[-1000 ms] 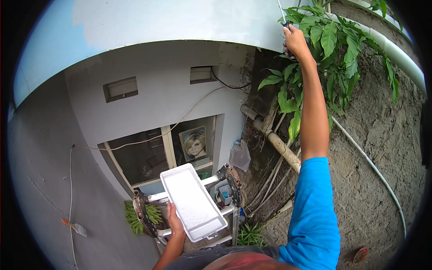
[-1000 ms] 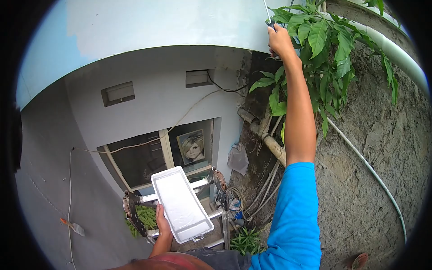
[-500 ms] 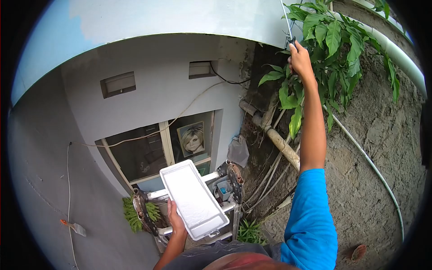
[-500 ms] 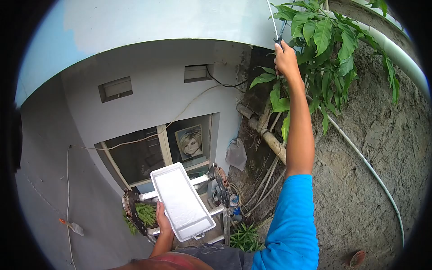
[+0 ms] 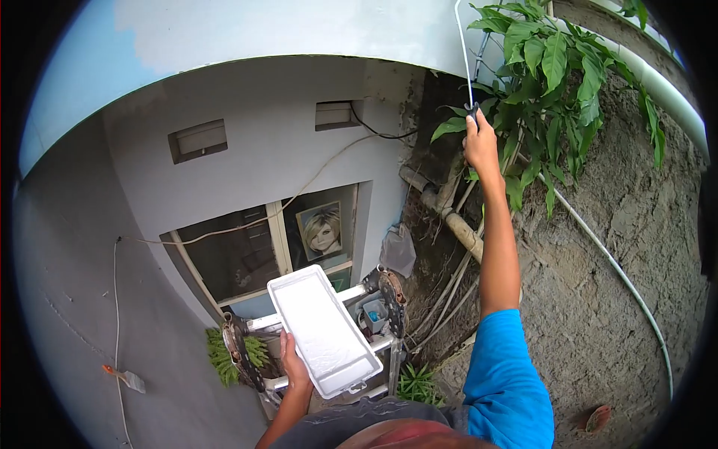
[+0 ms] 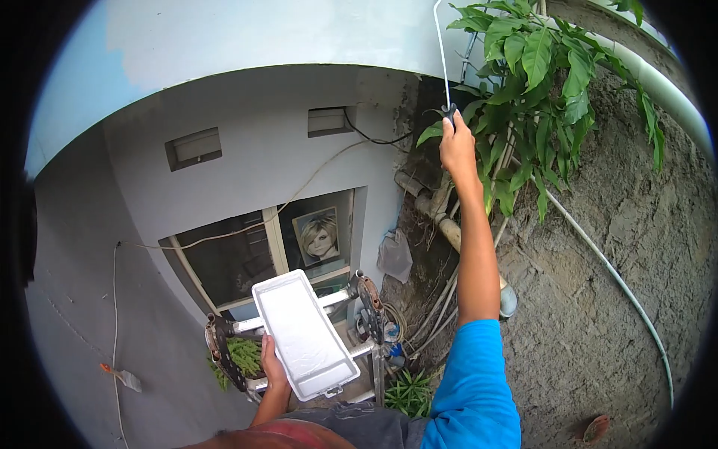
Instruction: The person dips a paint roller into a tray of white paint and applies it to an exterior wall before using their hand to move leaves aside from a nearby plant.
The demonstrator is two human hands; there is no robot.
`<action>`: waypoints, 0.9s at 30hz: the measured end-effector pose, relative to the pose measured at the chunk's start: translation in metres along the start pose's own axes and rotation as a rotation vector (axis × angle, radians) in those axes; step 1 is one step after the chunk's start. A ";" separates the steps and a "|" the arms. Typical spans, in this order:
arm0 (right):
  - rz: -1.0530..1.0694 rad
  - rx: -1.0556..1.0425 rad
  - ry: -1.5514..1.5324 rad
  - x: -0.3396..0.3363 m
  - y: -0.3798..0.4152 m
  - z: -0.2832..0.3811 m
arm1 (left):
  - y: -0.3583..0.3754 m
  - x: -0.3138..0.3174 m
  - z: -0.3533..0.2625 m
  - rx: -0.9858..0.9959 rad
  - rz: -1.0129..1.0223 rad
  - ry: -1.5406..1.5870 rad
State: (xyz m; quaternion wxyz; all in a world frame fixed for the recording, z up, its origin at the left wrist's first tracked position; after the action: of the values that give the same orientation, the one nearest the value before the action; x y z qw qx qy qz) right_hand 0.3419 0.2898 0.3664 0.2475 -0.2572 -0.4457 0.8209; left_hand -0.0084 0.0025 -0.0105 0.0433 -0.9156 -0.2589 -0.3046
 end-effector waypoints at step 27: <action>0.232 0.205 -0.013 -0.109 -0.127 0.064 | -0.007 -0.003 0.007 0.012 0.014 0.012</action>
State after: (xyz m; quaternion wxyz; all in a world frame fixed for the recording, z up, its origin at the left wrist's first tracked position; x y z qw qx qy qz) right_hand 0.4047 0.2428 0.5272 0.1729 -0.2749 -0.3283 0.8870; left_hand -0.0102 0.0093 -0.0183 0.0524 -0.9153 -0.2540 -0.3083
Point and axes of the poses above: each hand's wrist, its own y-axis away from the middle knuckle, its own x-axis out of the palm, z = x × y, the point moved 1 cm from there along -y, towards the middle knuckle, and after that the axes turned 2 degrees about -y, right-handed, at the moved point
